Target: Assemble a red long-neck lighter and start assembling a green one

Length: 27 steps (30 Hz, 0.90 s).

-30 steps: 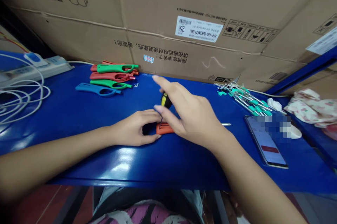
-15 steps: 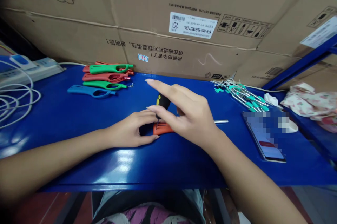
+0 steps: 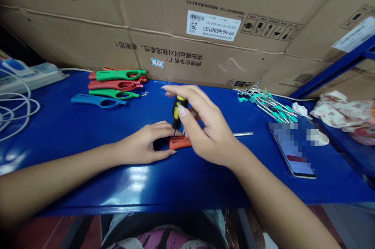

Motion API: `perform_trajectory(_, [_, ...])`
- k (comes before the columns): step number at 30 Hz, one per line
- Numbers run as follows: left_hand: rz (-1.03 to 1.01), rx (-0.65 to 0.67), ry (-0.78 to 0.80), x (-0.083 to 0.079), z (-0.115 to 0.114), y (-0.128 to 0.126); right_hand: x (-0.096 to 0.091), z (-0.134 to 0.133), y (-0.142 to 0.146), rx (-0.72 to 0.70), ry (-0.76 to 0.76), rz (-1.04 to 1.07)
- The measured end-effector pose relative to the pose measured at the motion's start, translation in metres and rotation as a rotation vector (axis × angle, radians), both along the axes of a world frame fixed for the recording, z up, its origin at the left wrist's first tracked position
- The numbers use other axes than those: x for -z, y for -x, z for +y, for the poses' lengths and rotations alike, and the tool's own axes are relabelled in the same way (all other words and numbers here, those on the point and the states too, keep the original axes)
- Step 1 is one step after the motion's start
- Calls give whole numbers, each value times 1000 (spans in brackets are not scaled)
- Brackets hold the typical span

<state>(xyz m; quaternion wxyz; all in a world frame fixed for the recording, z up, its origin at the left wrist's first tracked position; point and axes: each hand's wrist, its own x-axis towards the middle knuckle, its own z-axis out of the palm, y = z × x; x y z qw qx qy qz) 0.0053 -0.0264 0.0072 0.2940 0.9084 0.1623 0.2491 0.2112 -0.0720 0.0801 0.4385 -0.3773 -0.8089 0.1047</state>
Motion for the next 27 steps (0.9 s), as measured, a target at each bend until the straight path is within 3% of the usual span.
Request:
perform_trajectory(2, [-2,3,7,1,0,0,-1,1,-2,-61,65,-3])
perform_trajectory(6, [-36,0,11,2,1,1,0,2,-4,62,-198,-58])
perform_trajectory(11, [-17,1,10,1,1,0,1,-2,-1,-7,18,-10])
perform_trajectory(16, [-15,4,15,1,1,0,2,-3,1,79,-252,-30])
perform_trajectory(21, [-6,-1,4,1,1,0,4,-2,2,47,-7,48])
perform_trajectory(25, [-32,6,3,2,1,1,4,0,0,126,-200,59])
perform_trajectory(27, [-27,6,5,1,1,0,3,-1,-1,106,-155,36])
